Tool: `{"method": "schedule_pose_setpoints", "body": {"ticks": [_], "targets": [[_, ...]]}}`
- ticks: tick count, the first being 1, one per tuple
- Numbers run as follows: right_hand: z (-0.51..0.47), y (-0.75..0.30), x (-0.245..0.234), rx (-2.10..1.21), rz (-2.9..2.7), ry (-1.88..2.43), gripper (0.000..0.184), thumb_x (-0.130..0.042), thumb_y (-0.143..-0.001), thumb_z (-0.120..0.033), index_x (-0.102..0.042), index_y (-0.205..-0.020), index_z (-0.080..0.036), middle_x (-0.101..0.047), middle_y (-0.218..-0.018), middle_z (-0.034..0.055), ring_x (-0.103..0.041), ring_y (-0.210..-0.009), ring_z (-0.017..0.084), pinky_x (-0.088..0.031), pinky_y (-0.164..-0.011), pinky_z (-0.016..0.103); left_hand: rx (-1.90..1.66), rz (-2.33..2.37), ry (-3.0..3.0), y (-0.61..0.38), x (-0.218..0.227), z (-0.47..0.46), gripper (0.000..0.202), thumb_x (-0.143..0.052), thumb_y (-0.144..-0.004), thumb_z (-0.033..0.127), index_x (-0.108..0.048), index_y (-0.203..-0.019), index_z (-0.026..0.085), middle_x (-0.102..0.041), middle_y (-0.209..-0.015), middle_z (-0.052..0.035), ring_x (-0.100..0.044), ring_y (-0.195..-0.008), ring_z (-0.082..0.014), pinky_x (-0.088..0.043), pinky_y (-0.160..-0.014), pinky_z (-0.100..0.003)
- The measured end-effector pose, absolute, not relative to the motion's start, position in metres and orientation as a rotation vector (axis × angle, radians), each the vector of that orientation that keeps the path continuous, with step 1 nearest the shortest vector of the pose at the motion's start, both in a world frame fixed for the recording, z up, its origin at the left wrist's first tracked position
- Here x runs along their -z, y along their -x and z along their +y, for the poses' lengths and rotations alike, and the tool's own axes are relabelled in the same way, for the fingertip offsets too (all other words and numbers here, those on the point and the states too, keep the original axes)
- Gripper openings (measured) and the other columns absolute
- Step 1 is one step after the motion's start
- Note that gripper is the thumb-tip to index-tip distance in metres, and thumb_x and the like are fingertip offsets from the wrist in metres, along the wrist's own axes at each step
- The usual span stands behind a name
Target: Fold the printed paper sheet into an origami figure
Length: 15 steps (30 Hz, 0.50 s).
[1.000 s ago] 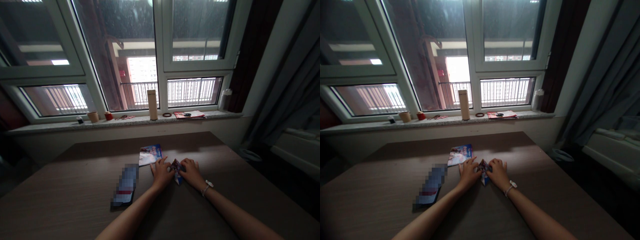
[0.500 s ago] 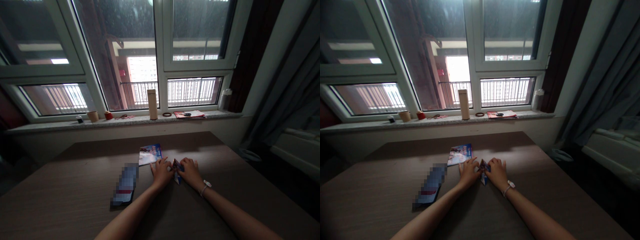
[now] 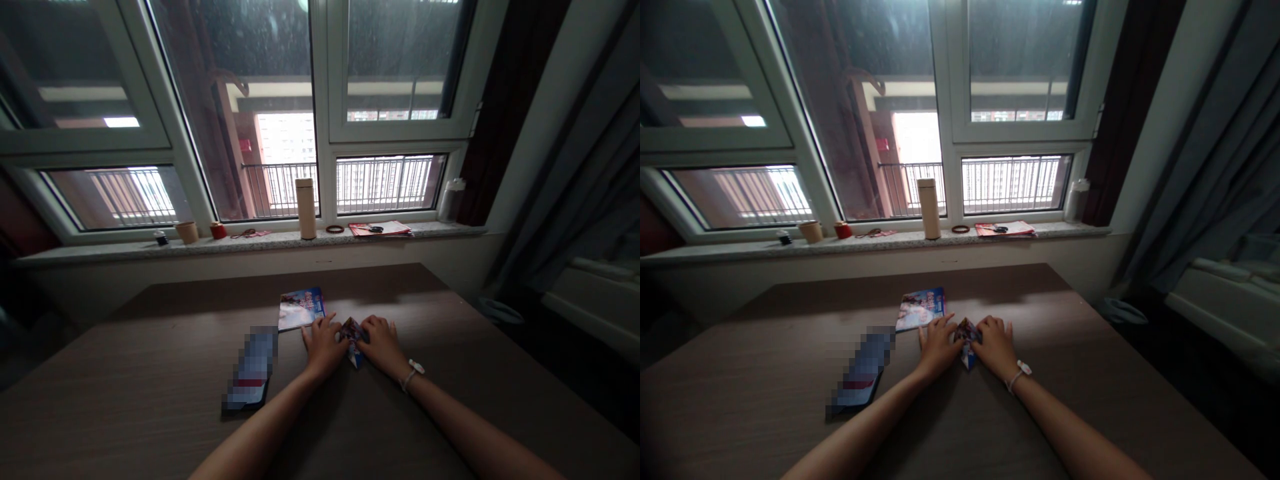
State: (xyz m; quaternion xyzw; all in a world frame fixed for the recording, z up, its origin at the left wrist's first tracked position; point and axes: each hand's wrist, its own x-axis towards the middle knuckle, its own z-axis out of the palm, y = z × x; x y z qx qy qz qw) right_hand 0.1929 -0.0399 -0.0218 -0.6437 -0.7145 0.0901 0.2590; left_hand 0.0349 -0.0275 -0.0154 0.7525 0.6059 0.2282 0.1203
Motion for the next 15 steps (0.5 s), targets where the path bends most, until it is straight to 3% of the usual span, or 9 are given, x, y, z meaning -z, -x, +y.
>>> {"method": "schedule_pose_setpoints", "body": {"ticks": [15], "targets": [[-0.038,-0.213,0.025,-0.383,-1.987,1.588,0.017,-0.057,-0.081,-0.032,-0.069,-0.092,-0.025,-0.061,-0.111,0.0026,-0.047,-0.113,0.023,-0.019,-0.109,0.047,-0.737,1.781,-2.189,-0.035,0.016,-0.028,0.009,-0.062,-0.080,0.032,-0.069,-0.081,0.028,-0.050,-0.141,0.0029,-0.036,-0.130,-0.0304,-0.008,-0.109,-0.066]]}}
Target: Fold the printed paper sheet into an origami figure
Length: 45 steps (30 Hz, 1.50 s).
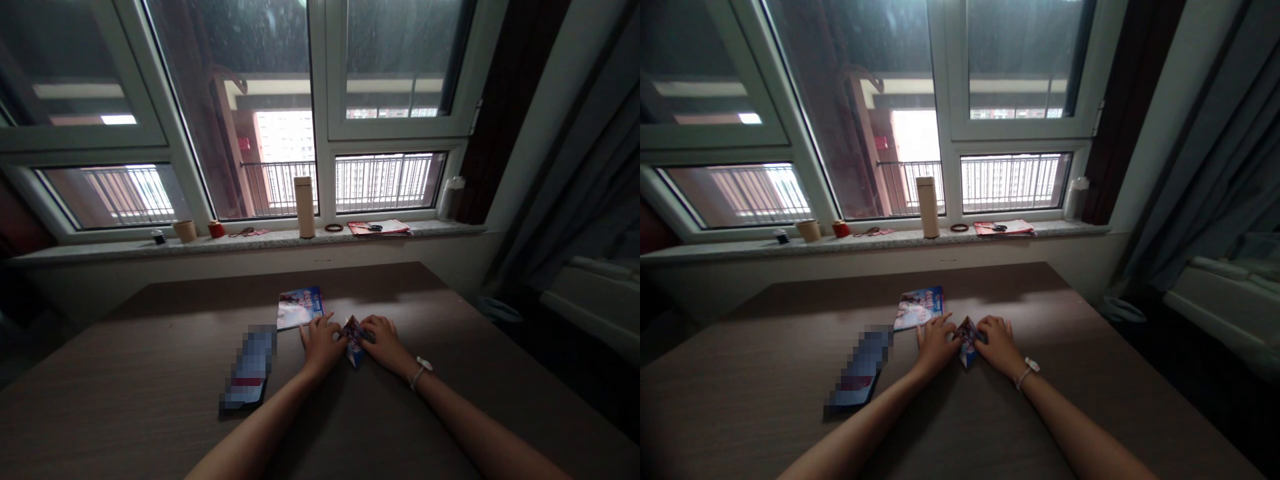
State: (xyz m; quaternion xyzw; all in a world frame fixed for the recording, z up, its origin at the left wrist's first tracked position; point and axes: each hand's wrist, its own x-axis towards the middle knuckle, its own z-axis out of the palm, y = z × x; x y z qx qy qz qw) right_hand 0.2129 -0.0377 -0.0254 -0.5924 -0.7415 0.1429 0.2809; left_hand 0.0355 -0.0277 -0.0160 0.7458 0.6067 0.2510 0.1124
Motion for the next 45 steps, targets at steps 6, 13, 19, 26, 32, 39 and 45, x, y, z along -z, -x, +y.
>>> {"method": "schedule_pose_setpoints", "body": {"ticks": [6,13,19,26,32,39,45], "targets": [[-0.037,-0.223,0.022,-0.497,-2.012,1.495,0.024,-0.054,-0.081,-0.033,-0.070,-0.098,-0.026,-0.061,-0.114,0.0032,-0.046,-0.116,0.024,-0.023,-0.108,0.044,-0.722,1.782,-2.190,-0.035,0.015,-0.028,0.009,-0.061,-0.081,0.032,-0.069,-0.080,0.028,-0.050,-0.141,0.0031,-0.036,-0.130,-0.0297,-0.009,-0.109,-0.064],[-0.041,-0.227,0.015,-0.544,-2.055,1.459,0.027,-0.054,-0.080,-0.030,-0.070,-0.101,-0.026,-0.061,-0.116,0.0032,-0.046,-0.118,0.023,-0.020,-0.111,0.044,-0.670,1.792,-2.184,-0.035,0.012,-0.029,0.011,-0.061,-0.081,0.032,-0.070,-0.084,0.028,-0.049,-0.142,0.0031,-0.035,-0.130,-0.0305,-0.008,-0.110,-0.063],[-0.039,-0.226,0.018,-0.503,-2.064,1.500,0.025,-0.057,-0.082,-0.035,-0.070,-0.101,-0.027,-0.061,-0.117,0.0037,-0.046,-0.118,0.024,-0.019,-0.111,0.045,-0.651,1.783,-2.193,-0.034,0.011,-0.029,0.013,-0.060,-0.082,0.033,-0.071,-0.087,0.029,-0.047,-0.143,0.0028,-0.033,-0.131,-0.0309,-0.006,-0.111,-0.063],[-0.038,-0.224,0.024,-0.400,-2.050,1.480,0.023,-0.062,-0.081,-0.040,-0.070,-0.097,-0.027,-0.062,-0.115,0.0035,-0.049,-0.114,0.023,-0.026,-0.107,0.044,-0.687,1.773,-2.195,-0.033,0.015,-0.028,0.014,-0.060,-0.081,0.032,-0.072,-0.089,0.031,-0.050,-0.141,0.0031,-0.037,-0.129,-0.0307,-0.008,-0.109,-0.065],[-0.040,-0.220,0.023,-0.370,-2.051,1.480,0.022,-0.064,-0.080,-0.040,-0.070,-0.097,-0.027,-0.062,-0.112,0.0027,-0.049,-0.113,0.023,-0.024,-0.108,0.045,-0.653,1.781,-2.214,-0.033,0.013,-0.028,0.016,-0.059,-0.081,0.033,-0.072,-0.092,0.031,-0.047,-0.144,0.0016,-0.033,-0.132,-0.0307,-0.007,-0.110,-0.063],[-0.044,-0.212,0.019,-0.386,-2.009,1.570,0.018,-0.063,-0.079,-0.036,-0.068,-0.094,-0.029,-0.061,-0.110,0.0016,-0.048,-0.113,0.023,-0.017,-0.110,0.050,-0.585,1.751,-2.236,-0.028,0.014,-0.031,0.022,-0.061,-0.081,0.040,-0.070,-0.097,0.029,-0.041,-0.148,-0.0005,-0.028,-0.136,-0.0322,-0.007,-0.111,-0.062],[-0.046,-0.209,0.017,-0.395,-1.988,1.616,0.017,-0.063,-0.078,-0.034,-0.068,-0.093,-0.028,-0.061,-0.109,0.0015,-0.048,-0.114,0.023,-0.018,-0.109,0.048,-0.460,1.710,-2.260,-0.022,0.017,-0.034,0.054,-0.069,-0.070,0.059,-0.064,-0.115,0.030,-0.034,-0.151,-0.0083,-0.021,-0.140,-0.0342,-0.005,-0.113,-0.060]]}}
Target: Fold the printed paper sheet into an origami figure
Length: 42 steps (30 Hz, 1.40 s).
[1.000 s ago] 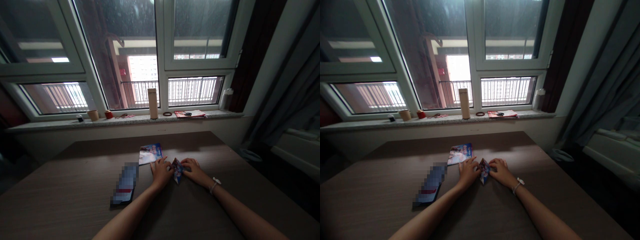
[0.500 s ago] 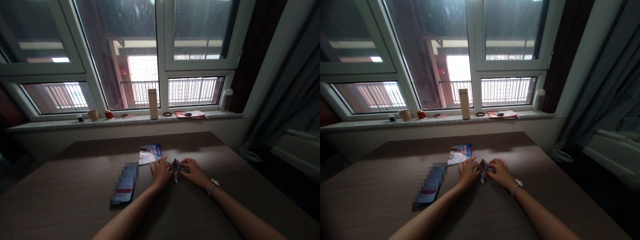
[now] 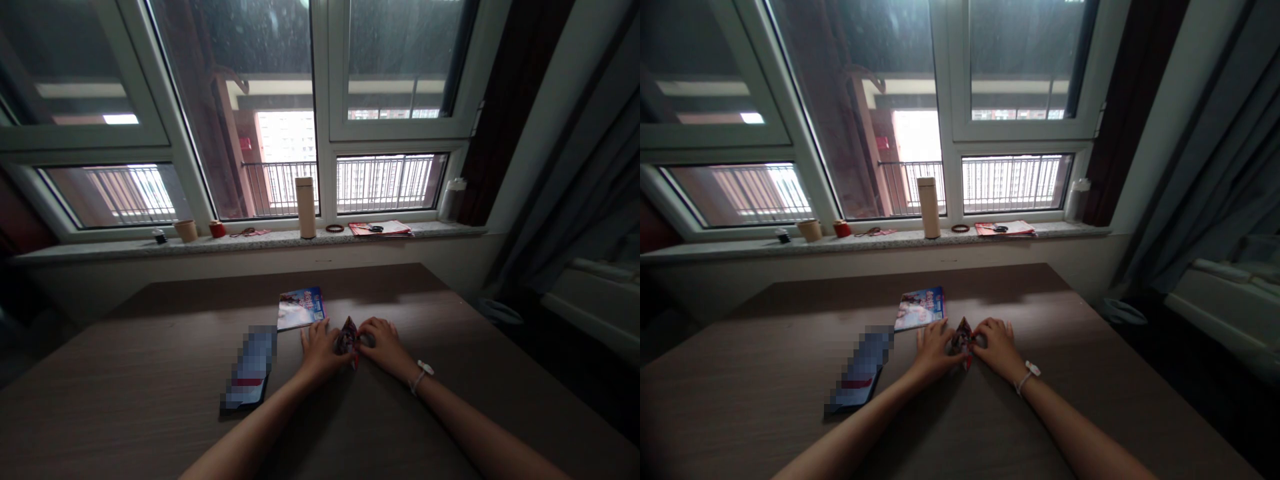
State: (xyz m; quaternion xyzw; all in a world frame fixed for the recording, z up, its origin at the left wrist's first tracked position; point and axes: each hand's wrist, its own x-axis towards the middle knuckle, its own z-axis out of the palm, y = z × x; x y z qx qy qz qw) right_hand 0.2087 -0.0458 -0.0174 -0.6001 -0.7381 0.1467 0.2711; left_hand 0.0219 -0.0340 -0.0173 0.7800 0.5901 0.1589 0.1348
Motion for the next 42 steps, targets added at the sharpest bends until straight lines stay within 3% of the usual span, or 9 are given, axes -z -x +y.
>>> {"method": "schedule_pose_setpoints", "body": {"ticks": [3,7,12,19,27,34,42], "targets": [[-0.044,-0.212,0.020,-0.405,-1.984,1.586,0.015,-0.062,-0.079,-0.034,-0.068,-0.092,-0.028,-0.062,-0.108,0.0010,-0.048,-0.113,0.022,-0.018,-0.109,0.046,-0.440,1.700,-2.261,-0.021,0.017,-0.034,0.064,-0.072,-0.064,0.063,-0.061,-0.119,0.031,-0.034,-0.151,-0.0089,-0.022,-0.140,-0.0350,-0.006,-0.112,-0.060],[-0.038,-0.220,0.025,-0.436,-2.001,1.498,0.018,-0.062,-0.081,-0.034,-0.067,-0.097,-0.027,-0.063,-0.110,0.0021,-0.049,-0.112,0.021,-0.027,-0.105,0.040,-0.521,1.727,-2.228,-0.020,0.016,-0.033,0.060,-0.075,-0.065,0.056,-0.062,-0.119,0.033,-0.040,-0.147,-0.0077,-0.028,-0.137,-0.0326,-0.011,-0.113,-0.055],[-0.033,-0.228,0.026,-0.490,-2.033,1.459,0.020,-0.059,-0.084,-0.036,-0.069,-0.099,-0.027,-0.064,-0.111,0.0018,-0.051,-0.112,0.021,-0.027,-0.104,0.039,-0.579,1.719,-2.204,-0.020,0.016,-0.033,0.056,-0.077,-0.065,0.051,-0.064,-0.115,0.032,-0.041,-0.145,-0.0058,-0.029,-0.136,-0.0303,-0.013,-0.114,-0.048],[-0.034,-0.224,0.026,-0.432,-1.997,1.448,0.019,-0.057,-0.086,-0.038,-0.071,-0.092,-0.027,-0.065,-0.107,0.0018,-0.052,-0.110,0.020,-0.027,-0.105,0.039,-0.546,1.725,-2.180,-0.021,0.015,-0.031,0.051,-0.077,-0.064,0.051,-0.066,-0.110,0.033,-0.041,-0.146,-0.0042,-0.029,-0.137,-0.0312,-0.010,-0.114,-0.051],[-0.040,-0.210,0.026,-0.279,-1.924,1.566,0.012,-0.057,-0.084,-0.029,-0.069,-0.086,-0.025,-0.065,-0.101,0.0011,-0.052,-0.105,0.020,-0.021,-0.107,0.041,-0.571,1.708,-2.197,-0.020,0.018,-0.029,0.053,-0.078,-0.062,0.051,-0.066,-0.110,0.031,-0.043,-0.145,-0.0053,-0.031,-0.136,-0.0323,-0.010,-0.113,-0.055],[-0.032,-0.212,0.032,-0.332,-1.873,1.618,0.012,-0.061,-0.082,-0.030,-0.070,-0.079,-0.023,-0.065,-0.095,0.0023,-0.052,-0.104,0.021,-0.028,-0.101,0.036,-0.583,1.695,-2.184,-0.020,0.015,-0.032,0.049,-0.078,-0.063,0.049,-0.067,-0.108,0.034,-0.044,-0.145,-0.0028,-0.030,-0.136,-0.0311,-0.010,-0.113,-0.055],[-0.027,-0.221,0.037,-0.393,-1.896,1.510,0.010,-0.063,-0.081,-0.028,-0.072,-0.082,-0.024,-0.065,-0.096,0.0032,-0.052,-0.103,0.021,-0.033,-0.096,0.034,-0.596,1.692,-2.202,-0.019,0.019,-0.030,0.054,-0.078,-0.061,0.052,-0.067,-0.109,0.031,-0.045,-0.144,-0.0065,-0.031,-0.135,-0.0326,-0.012,-0.112,-0.055]]}}
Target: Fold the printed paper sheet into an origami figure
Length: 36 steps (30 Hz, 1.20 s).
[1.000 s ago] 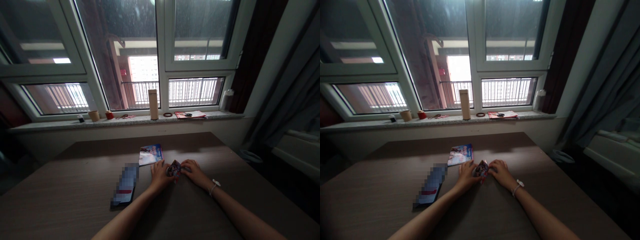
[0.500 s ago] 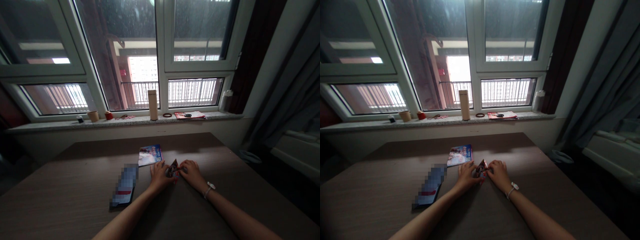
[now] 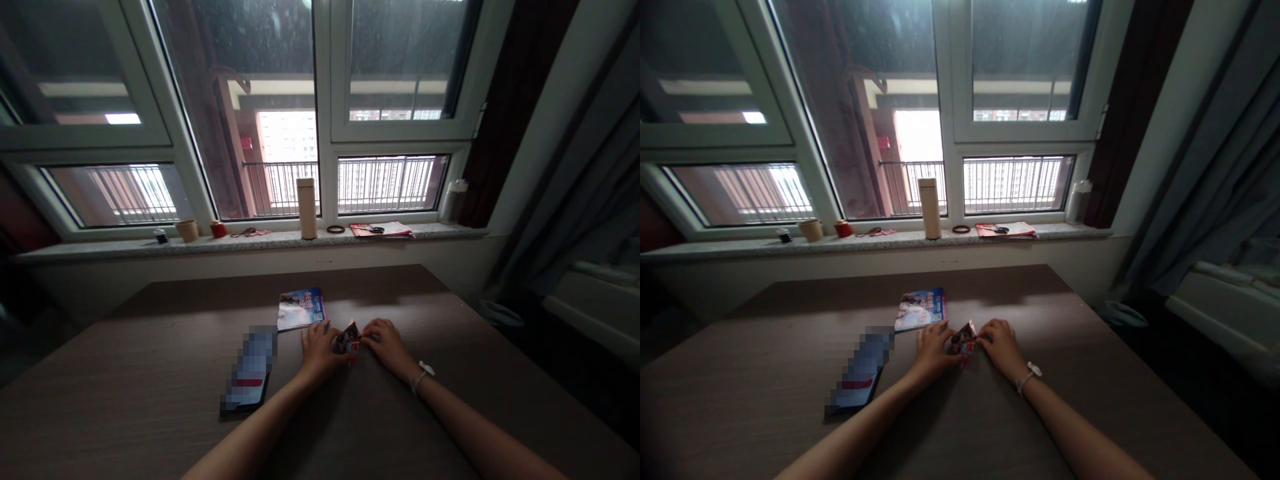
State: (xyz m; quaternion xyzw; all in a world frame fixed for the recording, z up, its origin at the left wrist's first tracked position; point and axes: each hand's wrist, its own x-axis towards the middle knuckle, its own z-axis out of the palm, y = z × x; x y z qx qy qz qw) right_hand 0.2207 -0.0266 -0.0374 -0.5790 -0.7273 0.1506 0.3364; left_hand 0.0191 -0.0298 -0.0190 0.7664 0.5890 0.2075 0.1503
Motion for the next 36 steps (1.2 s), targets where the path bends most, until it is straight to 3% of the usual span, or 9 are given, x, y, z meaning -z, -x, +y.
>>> {"method": "schedule_pose_setpoints", "body": {"ticks": [8,12,17,26,36], "targets": [[-0.0304,-0.2154,0.0365,-0.207,-1.955,1.512,0.005,-0.064,-0.079,-0.017,-0.067,-0.079,-0.021,-0.064,-0.101,0.0061,-0.046,-0.115,0.026,-0.024,-0.106,0.042,-0.640,1.653,-2.215,-0.0193,0.0215,-0.0309,0.051,-0.080,-0.061,0.048,-0.067,-0.108,0.032,-0.045,-0.144,-0.0058,-0.031,-0.134,-0.0336,-0.009,-0.111,-0.058],[-0.0307,-0.2186,0.0359,-0.294,-1.937,1.506,0.005,-0.065,-0.081,-0.025,-0.069,-0.080,-0.022,-0.064,-0.100,0.0063,-0.048,-0.111,0.026,-0.030,-0.101,0.041,-0.655,1.651,-2.207,-0.0190,0.0225,-0.0307,0.049,-0.080,-0.062,0.047,-0.067,-0.107,0.031,-0.045,-0.143,-0.0066,-0.031,-0.135,-0.0336,-0.009,-0.111,-0.059],[-0.0302,-0.2198,0.0344,-0.390,-1.921,1.335,0.017,-0.066,-0.081,-0.031,-0.070,-0.097,-0.027,-0.063,-0.101,0.0045,-0.050,-0.105,0.023,-0.035,-0.097,0.038,-0.674,1.621,-2.212,-0.0186,0.0208,-0.0321,0.045,-0.079,-0.064,0.046,-0.067,-0.104,0.030,-0.044,-0.144,-0.0061,-0.029,-0.135,-0.0337,-0.009,-0.111,-0.060],[-0.0252,-0.2175,0.0373,-0.389,-1.873,1.318,0.008,-0.064,-0.081,-0.029,-0.069,-0.079,-0.023,-0.065,-0.097,0.0049,-0.051,-0.106,0.024,-0.036,-0.096,0.039,-0.619,1.613,-2.211,-0.0190,0.0180,-0.0339,0.050,-0.080,-0.062,0.049,-0.067,-0.106,0.030,-0.042,-0.147,-0.0053,-0.026,-0.137,-0.0354,-0.007,-0.111,-0.062],[-0.0238,-0.2172,0.0383,-0.355,-1.839,1.306,0.007,-0.065,-0.080,-0.027,-0.070,-0.084,-0.024,-0.066,-0.098,0.0053,-0.053,-0.106,0.024,-0.038,-0.096,0.040,-0.627,1.602,-2.221,-0.0195,0.0185,-0.0341,0.049,-0.080,-0.062,0.049,-0.067,-0.105,0.029,-0.043,-0.146,-0.0050,-0.027,-0.137,-0.0355,-0.007,-0.111,-0.062]]}}
